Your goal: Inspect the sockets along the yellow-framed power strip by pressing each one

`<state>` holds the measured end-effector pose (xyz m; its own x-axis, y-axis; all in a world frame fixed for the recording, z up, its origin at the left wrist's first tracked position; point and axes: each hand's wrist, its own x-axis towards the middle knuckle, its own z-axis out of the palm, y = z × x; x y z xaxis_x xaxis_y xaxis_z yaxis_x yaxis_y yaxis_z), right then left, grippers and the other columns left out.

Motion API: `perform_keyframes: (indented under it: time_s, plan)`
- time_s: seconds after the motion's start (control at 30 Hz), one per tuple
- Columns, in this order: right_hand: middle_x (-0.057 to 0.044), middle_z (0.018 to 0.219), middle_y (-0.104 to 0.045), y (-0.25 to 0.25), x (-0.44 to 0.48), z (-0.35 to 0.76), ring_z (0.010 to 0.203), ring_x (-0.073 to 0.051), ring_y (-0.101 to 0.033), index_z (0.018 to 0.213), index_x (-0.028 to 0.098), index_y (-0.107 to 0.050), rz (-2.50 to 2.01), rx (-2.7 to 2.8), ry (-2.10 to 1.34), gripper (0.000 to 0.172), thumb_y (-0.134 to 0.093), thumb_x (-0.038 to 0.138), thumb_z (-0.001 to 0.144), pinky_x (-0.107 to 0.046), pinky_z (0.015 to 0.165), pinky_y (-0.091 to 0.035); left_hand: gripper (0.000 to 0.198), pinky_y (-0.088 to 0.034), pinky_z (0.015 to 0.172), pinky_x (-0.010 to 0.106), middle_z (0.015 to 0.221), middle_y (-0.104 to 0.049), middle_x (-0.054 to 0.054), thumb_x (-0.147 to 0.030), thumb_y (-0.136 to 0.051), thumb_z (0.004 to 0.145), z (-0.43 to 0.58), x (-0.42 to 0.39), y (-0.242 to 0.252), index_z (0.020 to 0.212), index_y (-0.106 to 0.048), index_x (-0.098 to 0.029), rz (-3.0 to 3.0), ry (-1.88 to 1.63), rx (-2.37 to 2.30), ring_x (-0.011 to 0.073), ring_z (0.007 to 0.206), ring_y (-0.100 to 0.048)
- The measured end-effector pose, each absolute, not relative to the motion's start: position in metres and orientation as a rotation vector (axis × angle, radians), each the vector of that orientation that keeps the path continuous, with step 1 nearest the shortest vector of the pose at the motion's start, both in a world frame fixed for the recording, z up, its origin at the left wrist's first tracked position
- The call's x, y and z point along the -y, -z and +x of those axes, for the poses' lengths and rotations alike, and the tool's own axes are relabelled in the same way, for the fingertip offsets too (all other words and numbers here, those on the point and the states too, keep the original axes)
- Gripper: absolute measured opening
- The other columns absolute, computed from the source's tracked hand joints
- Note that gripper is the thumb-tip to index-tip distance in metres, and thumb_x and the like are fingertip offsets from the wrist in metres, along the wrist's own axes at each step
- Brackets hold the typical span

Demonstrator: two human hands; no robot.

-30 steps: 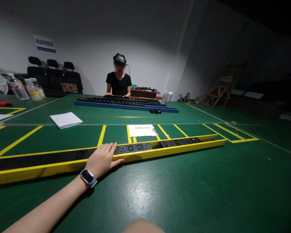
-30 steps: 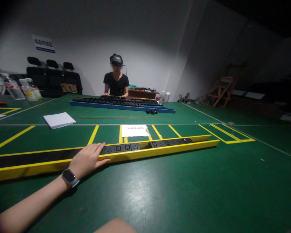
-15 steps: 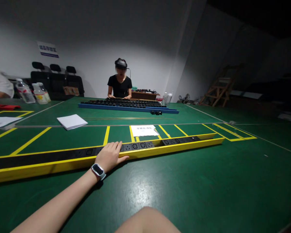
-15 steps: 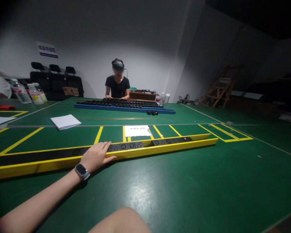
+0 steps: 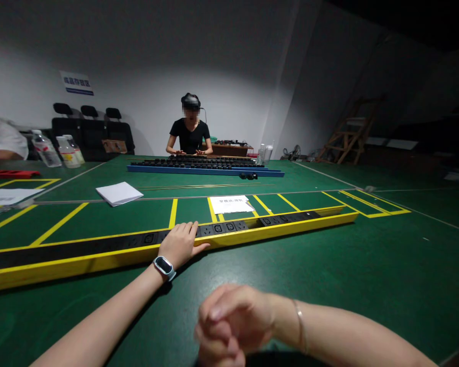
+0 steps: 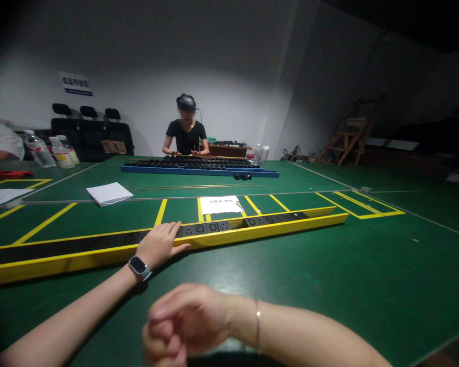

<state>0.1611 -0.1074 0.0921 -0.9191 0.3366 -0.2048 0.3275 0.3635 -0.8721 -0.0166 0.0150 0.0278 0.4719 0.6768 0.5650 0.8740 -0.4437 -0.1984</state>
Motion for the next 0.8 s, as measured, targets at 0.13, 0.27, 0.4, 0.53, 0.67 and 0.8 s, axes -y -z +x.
perform_keyframes:
  time_s: [0.13,0.27,0.4,0.53,0.67,0.8]
  plan:
    - [-0.003,0.069,-0.056,-0.087,0.024,0.252,0.068,-0.018,-0.053,0.071,0.021,-0.049,-1.034,2.065,-0.460,0.035,-0.038,0.041,0.097,-0.033,0.067,-0.047,0.071,-0.049,0.086,0.042,0.110,-0.066,0.021,-0.064,-0.040,0.087,-0.016,-0.015,-0.028,0.124,-0.056,-0.005,-2.254,0.567,1.285,0.0293,0.101,-0.062]
    - [-0.010,0.094,-0.063,-0.054,-0.025,0.300,0.092,-0.025,-0.055,0.097,0.020,-0.062,-1.089,2.105,0.265,0.018,-0.047,0.028,0.093,-0.042,0.085,-0.045,0.071,-0.050,0.087,0.042,0.110,-0.067,0.019,-0.065,-0.040,0.087,-0.016,-0.015,-0.029,0.124,-0.056,-0.006,-2.236,0.525,1.286,0.0287,0.101,-0.063]
    - [-0.012,0.112,-0.058,-0.024,-0.031,0.308,0.106,-0.027,-0.052,0.119,0.021,-0.059,-1.104,2.156,0.301,0.030,-0.053,0.028,0.090,-0.046,0.093,-0.044,0.072,-0.051,0.088,0.043,0.111,-0.067,0.019,-0.066,-0.041,0.086,-0.015,-0.015,-0.029,0.123,-0.057,-0.006,-2.220,0.508,1.297,0.0282,0.100,-0.064]
    - [-0.012,0.123,-0.052,-0.019,-0.023,0.303,0.115,-0.029,-0.046,0.131,0.025,-0.054,-1.102,2.201,0.301,0.043,-0.057,0.031,0.089,-0.050,0.100,-0.041,0.074,-0.051,0.089,0.043,0.113,-0.067,0.020,-0.066,-0.042,0.086,-0.015,-0.017,-0.028,0.124,-0.057,-0.005,-2.217,0.483,1.282,0.0290,0.101,-0.064]
    - [-0.011,0.126,-0.049,-0.022,-0.022,0.300,0.116,-0.029,-0.044,0.132,0.030,-0.054,-1.092,2.223,0.294,0.045,-0.059,0.030,0.088,-0.053,0.103,-0.039,0.074,-0.051,0.089,0.044,0.113,-0.067,0.020,-0.067,-0.043,0.085,-0.016,-0.017,-0.027,0.124,-0.057,-0.007,-2.217,0.505,1.283,0.0295,0.101,-0.065]
    - [-0.011,0.123,-0.050,-0.022,-0.026,0.301,0.115,-0.029,-0.044,0.130,0.031,-0.056,-1.102,2.198,0.271,0.042,-0.059,0.029,0.088,-0.053,0.101,-0.041,0.075,-0.051,0.088,0.046,0.112,-0.067,0.020,-0.068,-0.042,0.084,-0.016,-0.017,-0.029,0.124,-0.058,-0.007,-2.243,0.538,1.285,0.0301,0.100,-0.065]
